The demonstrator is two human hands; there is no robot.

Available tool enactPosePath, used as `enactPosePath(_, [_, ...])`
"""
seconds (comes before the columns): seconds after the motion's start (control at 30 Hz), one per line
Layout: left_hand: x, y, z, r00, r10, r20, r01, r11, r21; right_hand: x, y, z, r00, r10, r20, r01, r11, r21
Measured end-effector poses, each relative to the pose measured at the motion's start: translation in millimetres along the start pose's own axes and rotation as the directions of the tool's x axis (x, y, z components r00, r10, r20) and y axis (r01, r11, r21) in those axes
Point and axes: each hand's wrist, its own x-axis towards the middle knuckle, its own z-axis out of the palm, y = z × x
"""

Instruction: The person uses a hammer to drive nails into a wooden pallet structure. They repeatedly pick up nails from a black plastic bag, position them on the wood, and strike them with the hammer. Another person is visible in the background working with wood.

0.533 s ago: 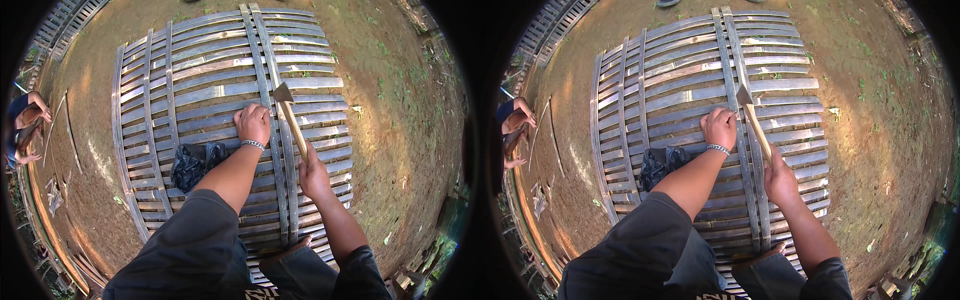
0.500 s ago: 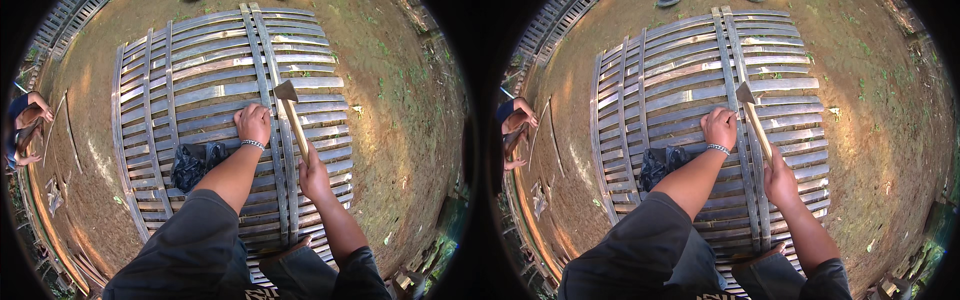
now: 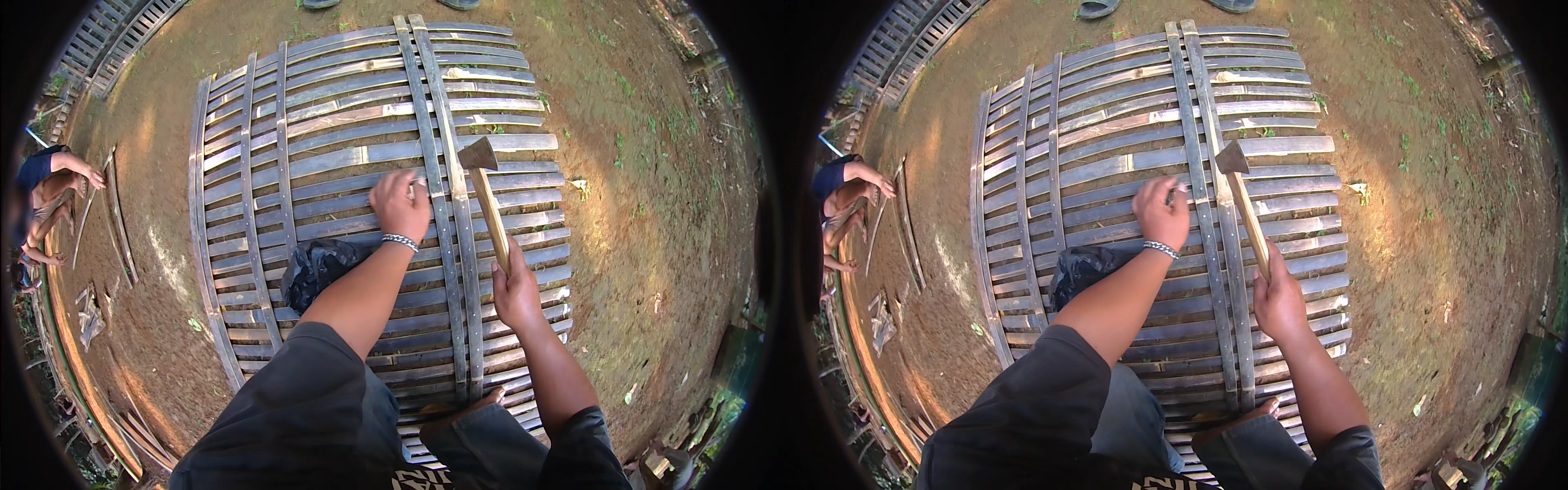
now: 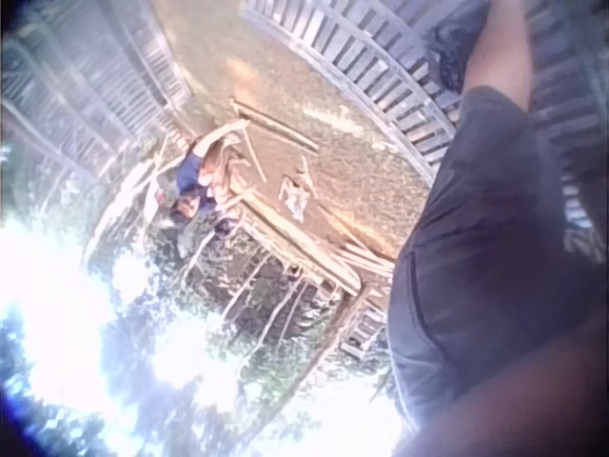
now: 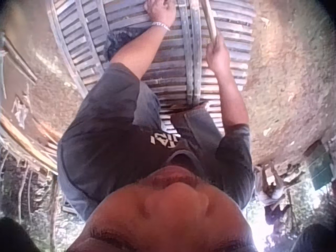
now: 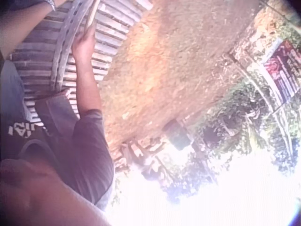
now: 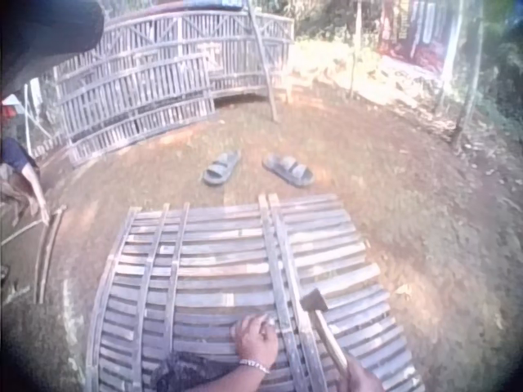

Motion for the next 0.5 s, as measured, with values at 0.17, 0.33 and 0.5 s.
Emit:
enactPosePath(0.17, [52,-27,4,0.991,-0.124,0.042,0.078,0.817,0.572,3,-4,-10,0.997,0.019,0.078,-0.023,0.999,0.05])
enactPosePath(0.33, [51,-18,2,0.948,-0.22,0.232,0.028,0.78,0.626,5,12,-2,0.986,0.052,0.159,-0.059,0.997,0.039])
enactPosePath(0.5, [52,-19,4,0.953,-0.208,0.22,0.021,0.77,0.638,15,19,5,0.98,-0.166,0.105,0.169,0.986,-0.015])
